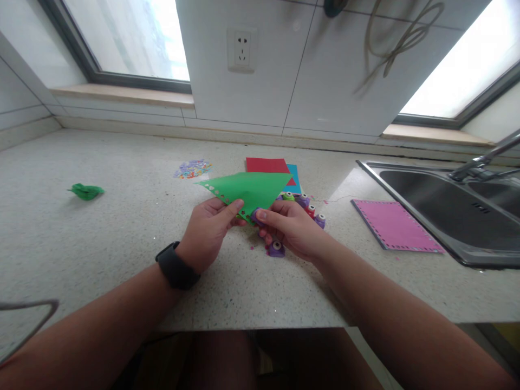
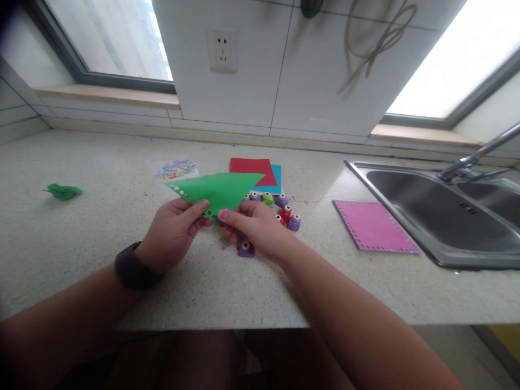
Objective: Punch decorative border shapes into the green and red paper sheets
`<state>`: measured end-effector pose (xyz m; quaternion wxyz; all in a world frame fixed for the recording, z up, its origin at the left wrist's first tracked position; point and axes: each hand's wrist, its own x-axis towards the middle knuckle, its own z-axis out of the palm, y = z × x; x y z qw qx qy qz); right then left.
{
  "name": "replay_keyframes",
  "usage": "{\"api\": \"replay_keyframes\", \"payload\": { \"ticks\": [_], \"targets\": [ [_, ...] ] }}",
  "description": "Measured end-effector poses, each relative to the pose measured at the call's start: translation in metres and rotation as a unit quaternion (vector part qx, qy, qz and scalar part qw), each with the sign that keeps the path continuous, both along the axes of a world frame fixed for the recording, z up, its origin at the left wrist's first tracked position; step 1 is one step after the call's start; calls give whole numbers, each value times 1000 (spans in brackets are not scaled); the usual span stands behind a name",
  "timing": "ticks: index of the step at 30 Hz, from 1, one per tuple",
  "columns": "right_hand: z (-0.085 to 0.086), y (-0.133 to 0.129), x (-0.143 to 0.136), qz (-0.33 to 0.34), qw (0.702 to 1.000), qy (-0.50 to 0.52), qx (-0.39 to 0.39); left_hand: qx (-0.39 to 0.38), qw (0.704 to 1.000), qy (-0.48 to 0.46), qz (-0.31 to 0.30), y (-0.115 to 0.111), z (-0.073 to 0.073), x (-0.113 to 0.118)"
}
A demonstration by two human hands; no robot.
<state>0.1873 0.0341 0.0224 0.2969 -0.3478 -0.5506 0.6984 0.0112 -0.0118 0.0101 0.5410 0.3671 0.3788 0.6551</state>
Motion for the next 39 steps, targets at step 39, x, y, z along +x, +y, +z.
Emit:
{"api": "replay_keyframes", "payload": {
  "ticks": [39],
  "targets": [
    [25,19,50,-31,888,-309,340,13,999,-34,3,3,-2,-5]
  ]
}}
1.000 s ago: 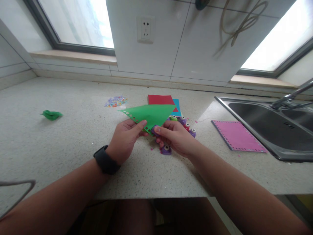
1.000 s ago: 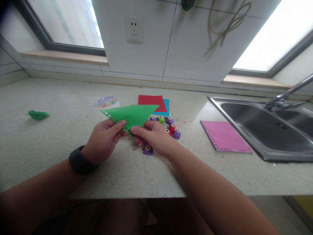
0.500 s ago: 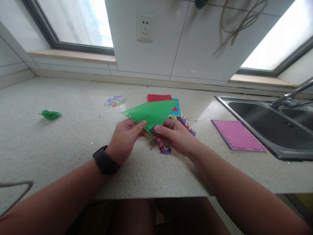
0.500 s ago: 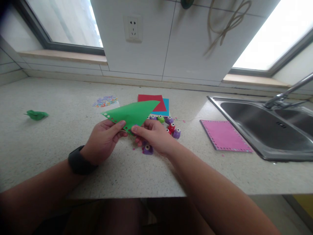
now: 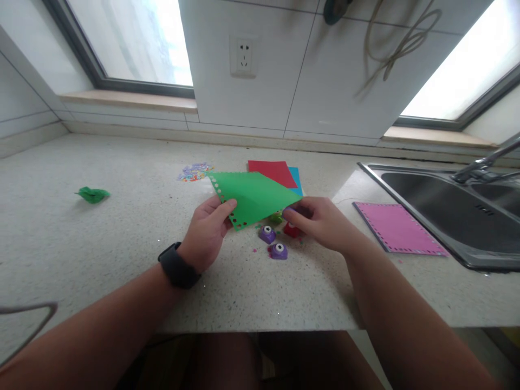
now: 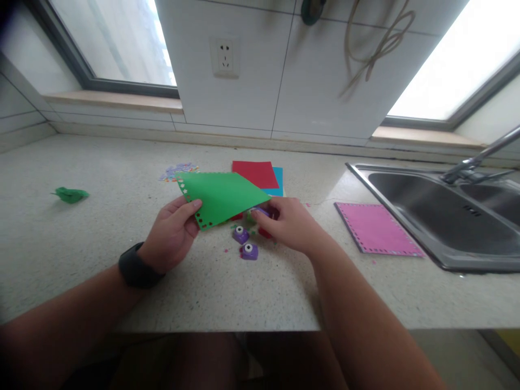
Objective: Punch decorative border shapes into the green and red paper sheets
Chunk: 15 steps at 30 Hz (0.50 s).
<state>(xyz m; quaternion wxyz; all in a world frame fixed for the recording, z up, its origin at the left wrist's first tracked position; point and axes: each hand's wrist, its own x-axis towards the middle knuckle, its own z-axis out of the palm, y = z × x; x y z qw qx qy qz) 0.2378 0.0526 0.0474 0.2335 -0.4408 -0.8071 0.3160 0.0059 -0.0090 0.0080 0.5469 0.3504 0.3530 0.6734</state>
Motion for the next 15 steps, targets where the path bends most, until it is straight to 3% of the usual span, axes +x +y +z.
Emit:
{"api": "replay_keyframes", "payload": {
  "ticks": [2,4,9,15],
  "targets": [
    [3,0,4,8,990,-111,89,5,1000,4,-14,0,-1,-2],
    [3,1,4,23,979,-149,138,11,999,9,-28,-1,-1,-4],
    [-7,10,0,71,969,-118,206,24,998,-7,-54,-3,-1,-6],
    [-11,12,-1,98,966,-119,206,-3,999,31,-34,3,-4,-7]
  ]
}}
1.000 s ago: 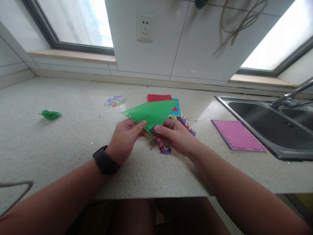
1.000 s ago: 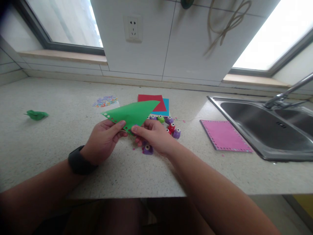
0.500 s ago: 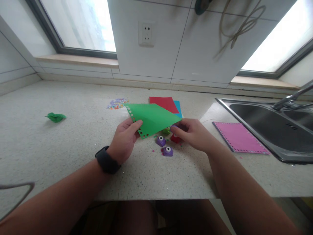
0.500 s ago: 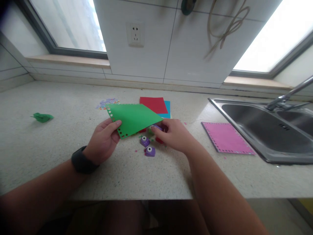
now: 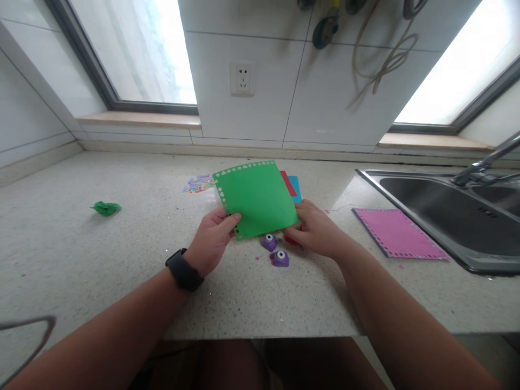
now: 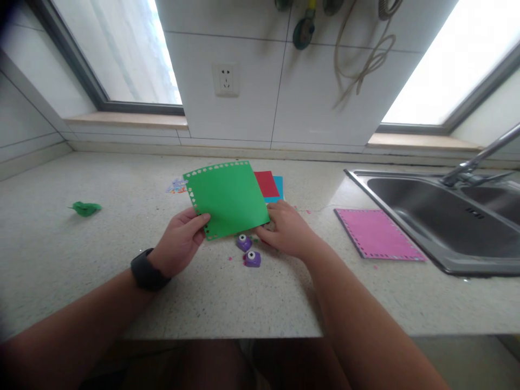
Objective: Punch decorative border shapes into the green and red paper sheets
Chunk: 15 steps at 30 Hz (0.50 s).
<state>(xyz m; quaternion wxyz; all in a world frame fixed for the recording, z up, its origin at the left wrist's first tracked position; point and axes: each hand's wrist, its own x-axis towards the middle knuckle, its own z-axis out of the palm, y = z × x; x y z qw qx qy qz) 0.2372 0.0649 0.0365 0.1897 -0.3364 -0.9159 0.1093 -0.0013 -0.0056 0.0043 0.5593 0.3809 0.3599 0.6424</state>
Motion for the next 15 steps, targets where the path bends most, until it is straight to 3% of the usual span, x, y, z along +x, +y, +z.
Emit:
{"api": "replay_keyframes", "payload": {
  "ticks": [10,15],
  "targets": [
    [0,2,7,-10,997,-70,12,13,995,80,59,10,-6,-13],
    [-3,1,12,-85,992,-90,36,13,995,70,75,9,-4,-16]
  ]
}}
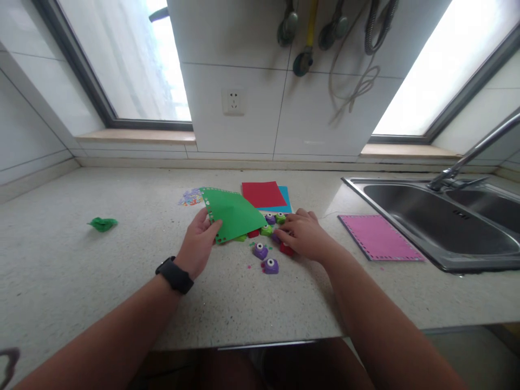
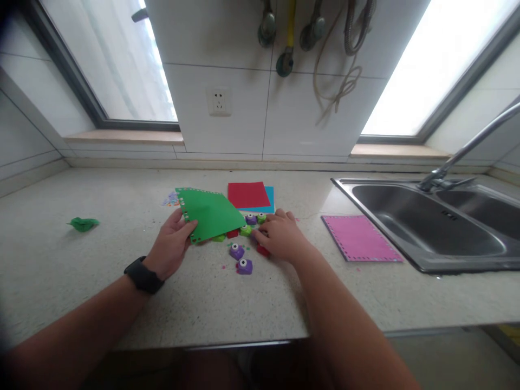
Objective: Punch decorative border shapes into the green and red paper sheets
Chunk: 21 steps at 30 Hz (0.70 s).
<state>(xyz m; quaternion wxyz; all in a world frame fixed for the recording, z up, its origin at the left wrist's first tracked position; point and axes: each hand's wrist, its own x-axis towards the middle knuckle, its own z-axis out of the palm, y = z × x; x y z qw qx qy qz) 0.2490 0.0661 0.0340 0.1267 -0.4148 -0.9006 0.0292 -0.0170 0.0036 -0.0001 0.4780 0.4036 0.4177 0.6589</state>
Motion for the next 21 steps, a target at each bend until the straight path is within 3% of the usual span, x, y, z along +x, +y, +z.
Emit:
{"api": "replay_keyframes", "payload": {
  "ticks": [5,9,12,14,17,21],
  "targets": [
    [-2,3,10,-46,997,53,23,-37,999,-11,-4,-2,3,-6],
    [0,11,27,-106,978,181,22,-42,998,34,-9,-6,6,-10],
    [6,7,42,-122,971,204,24,-31,996,79,42,-9,7,-16],
    [11,-6,48,-111,973,205,4,-21,992,87,94,-11,5,-22],
    [12,-45,45,-53,976,212,-11,-22,993,11,119,-12,3,-32],
    [0,-100,22,64,987,146,-25,-60,983,-74,160,-11,0,-41]
  ]
}}
